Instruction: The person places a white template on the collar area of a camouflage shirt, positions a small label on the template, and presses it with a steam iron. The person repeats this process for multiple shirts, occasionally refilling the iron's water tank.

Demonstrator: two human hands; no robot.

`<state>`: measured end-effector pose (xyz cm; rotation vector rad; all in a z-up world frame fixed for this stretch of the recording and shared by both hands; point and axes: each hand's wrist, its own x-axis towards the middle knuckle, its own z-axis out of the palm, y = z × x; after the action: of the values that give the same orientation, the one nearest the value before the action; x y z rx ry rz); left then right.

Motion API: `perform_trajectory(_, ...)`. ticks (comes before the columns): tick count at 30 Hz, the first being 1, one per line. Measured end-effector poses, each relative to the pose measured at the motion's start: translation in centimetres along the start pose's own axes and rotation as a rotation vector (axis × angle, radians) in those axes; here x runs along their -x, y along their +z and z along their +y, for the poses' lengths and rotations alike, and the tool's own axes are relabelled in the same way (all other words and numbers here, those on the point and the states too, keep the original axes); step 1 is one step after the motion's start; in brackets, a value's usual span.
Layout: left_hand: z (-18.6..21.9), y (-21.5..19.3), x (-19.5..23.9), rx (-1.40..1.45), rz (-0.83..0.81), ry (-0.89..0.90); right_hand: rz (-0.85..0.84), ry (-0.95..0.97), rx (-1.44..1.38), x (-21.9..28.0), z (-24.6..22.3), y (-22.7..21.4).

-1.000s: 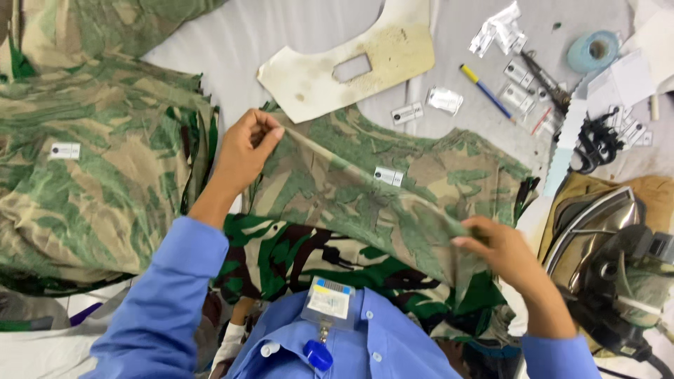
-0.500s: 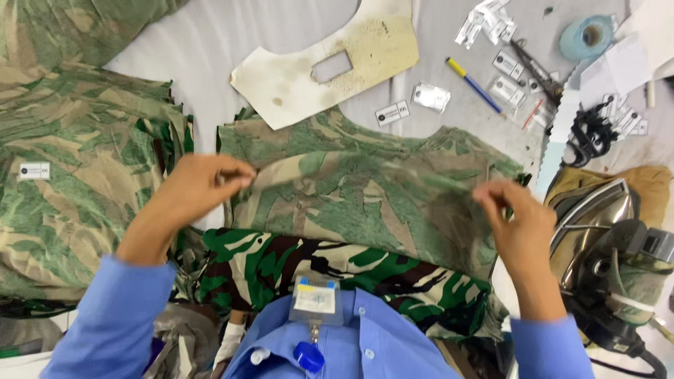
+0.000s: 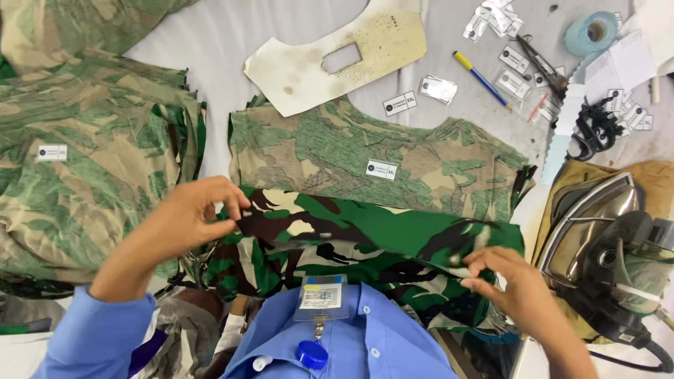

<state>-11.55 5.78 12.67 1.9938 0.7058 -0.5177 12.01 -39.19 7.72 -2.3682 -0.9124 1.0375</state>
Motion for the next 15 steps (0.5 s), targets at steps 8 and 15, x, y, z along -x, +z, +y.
perform_trajectory(8, 2.2, -1.5, -8.1, 0.148, 0.354, 0.03, 0.689, -0.111, -0.042, -9.6, -2.4, -3.3)
perform_trajectory(15, -2.2, 4.6, -15.6, -0.627, 0.89, 0.424, 1.083, -0.362, 0.743, -18.2, 0.6, 0.1)
